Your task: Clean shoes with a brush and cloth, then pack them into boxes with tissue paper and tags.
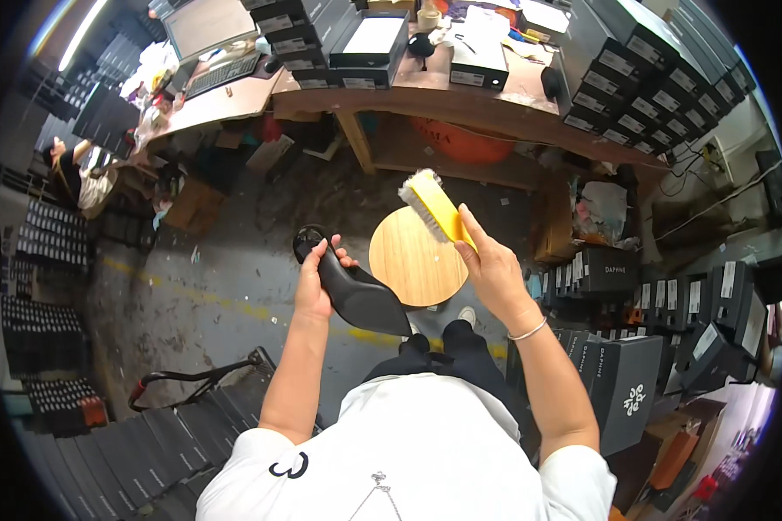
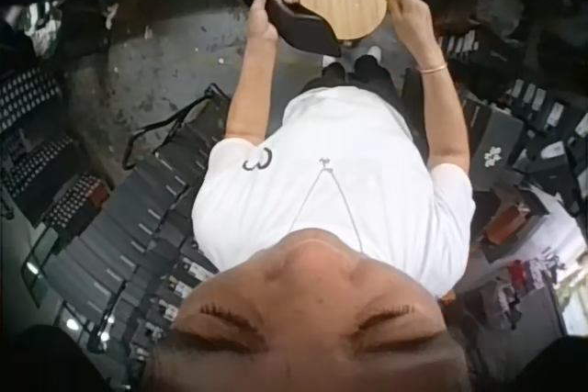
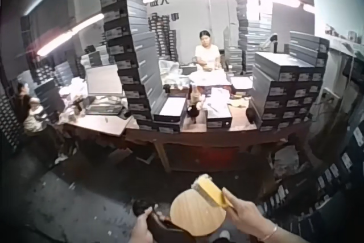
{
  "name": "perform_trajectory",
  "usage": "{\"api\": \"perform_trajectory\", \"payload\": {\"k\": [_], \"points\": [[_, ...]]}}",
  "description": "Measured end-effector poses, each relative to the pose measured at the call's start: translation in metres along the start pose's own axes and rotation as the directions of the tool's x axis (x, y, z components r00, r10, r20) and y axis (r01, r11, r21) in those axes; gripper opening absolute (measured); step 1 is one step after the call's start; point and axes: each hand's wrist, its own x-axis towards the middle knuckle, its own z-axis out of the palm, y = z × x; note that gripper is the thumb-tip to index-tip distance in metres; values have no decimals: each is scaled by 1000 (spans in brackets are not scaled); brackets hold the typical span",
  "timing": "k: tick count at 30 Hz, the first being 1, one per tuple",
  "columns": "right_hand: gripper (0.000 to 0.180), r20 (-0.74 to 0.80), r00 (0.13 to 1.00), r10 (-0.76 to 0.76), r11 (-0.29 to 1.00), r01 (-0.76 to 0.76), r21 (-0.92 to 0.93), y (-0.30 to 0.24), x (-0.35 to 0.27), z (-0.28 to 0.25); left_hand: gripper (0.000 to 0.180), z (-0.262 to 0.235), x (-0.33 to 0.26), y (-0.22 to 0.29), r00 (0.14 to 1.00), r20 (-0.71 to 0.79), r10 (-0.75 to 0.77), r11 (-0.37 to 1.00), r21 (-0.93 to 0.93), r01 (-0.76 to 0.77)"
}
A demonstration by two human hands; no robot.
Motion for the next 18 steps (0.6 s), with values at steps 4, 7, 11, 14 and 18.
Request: {"api": "perform_trajectory", "payload": {"k": [4,7,11,14,18], "points": [[38,267,898,-351,920,384,-81,-27,-46,39,20,-21,22,2,989,-103,-105,971,-226,80],[38,575,816,54,912,194,-361,15,-104,27,17,-51,40,26,972,-228,53,977,-189,-97],[39,479,868,131,916,79,-394,38,-128,-26,17,-70,45,49,969,-211,126,976,-146,-159],[46,447,890,-94,955,208,-211,7,-90,9,14,-54,54,28,985,-153,76,983,-156,-100],[48,379,898,-225,926,318,-202,-39,-42,68,15,-36,41,-24,999,-33,-7,1000,-5,7]]}}
